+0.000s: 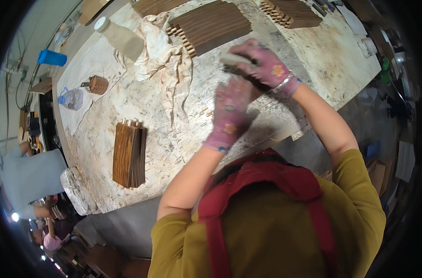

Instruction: The person uses a small block to sand the flat surfaces and edges of several wooden boards one by one, before picking up a small circular object to sand as well.

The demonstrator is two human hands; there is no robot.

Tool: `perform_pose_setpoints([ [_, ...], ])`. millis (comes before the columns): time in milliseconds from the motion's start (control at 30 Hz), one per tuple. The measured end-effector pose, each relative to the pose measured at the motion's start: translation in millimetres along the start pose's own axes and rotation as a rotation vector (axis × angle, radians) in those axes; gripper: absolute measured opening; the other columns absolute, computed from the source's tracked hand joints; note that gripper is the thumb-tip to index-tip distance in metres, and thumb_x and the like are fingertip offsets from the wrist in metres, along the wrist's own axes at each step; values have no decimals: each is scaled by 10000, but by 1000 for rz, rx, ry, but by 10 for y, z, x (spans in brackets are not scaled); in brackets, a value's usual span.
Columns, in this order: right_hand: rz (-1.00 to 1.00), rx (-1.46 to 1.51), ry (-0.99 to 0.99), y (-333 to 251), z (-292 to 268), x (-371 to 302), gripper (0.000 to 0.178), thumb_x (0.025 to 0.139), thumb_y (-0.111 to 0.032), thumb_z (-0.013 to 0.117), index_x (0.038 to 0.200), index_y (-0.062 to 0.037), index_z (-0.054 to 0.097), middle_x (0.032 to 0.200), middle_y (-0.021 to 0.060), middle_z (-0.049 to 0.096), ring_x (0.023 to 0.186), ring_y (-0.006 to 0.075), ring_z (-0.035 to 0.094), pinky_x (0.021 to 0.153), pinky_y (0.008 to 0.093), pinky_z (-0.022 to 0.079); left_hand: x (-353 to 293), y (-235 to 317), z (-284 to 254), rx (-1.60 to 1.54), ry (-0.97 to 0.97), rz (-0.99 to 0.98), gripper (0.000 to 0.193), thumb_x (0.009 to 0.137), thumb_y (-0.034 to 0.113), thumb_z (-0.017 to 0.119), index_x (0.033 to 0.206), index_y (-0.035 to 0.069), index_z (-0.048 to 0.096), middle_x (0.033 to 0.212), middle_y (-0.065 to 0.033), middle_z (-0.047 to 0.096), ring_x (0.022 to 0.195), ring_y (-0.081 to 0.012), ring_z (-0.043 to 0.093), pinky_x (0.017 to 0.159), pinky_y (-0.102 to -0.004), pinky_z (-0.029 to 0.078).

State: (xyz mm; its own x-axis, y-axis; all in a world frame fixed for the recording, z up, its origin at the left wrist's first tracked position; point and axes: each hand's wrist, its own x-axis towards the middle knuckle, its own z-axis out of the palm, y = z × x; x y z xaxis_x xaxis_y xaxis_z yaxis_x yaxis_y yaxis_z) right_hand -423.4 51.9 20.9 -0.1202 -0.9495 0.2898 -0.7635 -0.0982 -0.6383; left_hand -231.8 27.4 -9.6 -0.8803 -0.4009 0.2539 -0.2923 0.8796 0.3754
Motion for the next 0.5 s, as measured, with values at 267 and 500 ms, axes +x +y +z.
perform_pose_setpoints([
  [267,577,419,356,607,-231,-1292,424,942,-287,658,1267,-15,642,1186,79,666,1049,166,609,922,299,484,-13,-294,42,-32,89,98,606,800,190,667,1385,113,528,1066,-118,575,969,-319,583,824,-469,488],
  [500,623,466,440,530,-254,-1497,517,939,-366,674,1318,-19,616,1197,61,659,1093,163,597,949,294,464,-129,-258,-182,82,-154,65,348,875,142,567,1217,115,623,928,-106,578,905,-271,602,756,-389,499],
])
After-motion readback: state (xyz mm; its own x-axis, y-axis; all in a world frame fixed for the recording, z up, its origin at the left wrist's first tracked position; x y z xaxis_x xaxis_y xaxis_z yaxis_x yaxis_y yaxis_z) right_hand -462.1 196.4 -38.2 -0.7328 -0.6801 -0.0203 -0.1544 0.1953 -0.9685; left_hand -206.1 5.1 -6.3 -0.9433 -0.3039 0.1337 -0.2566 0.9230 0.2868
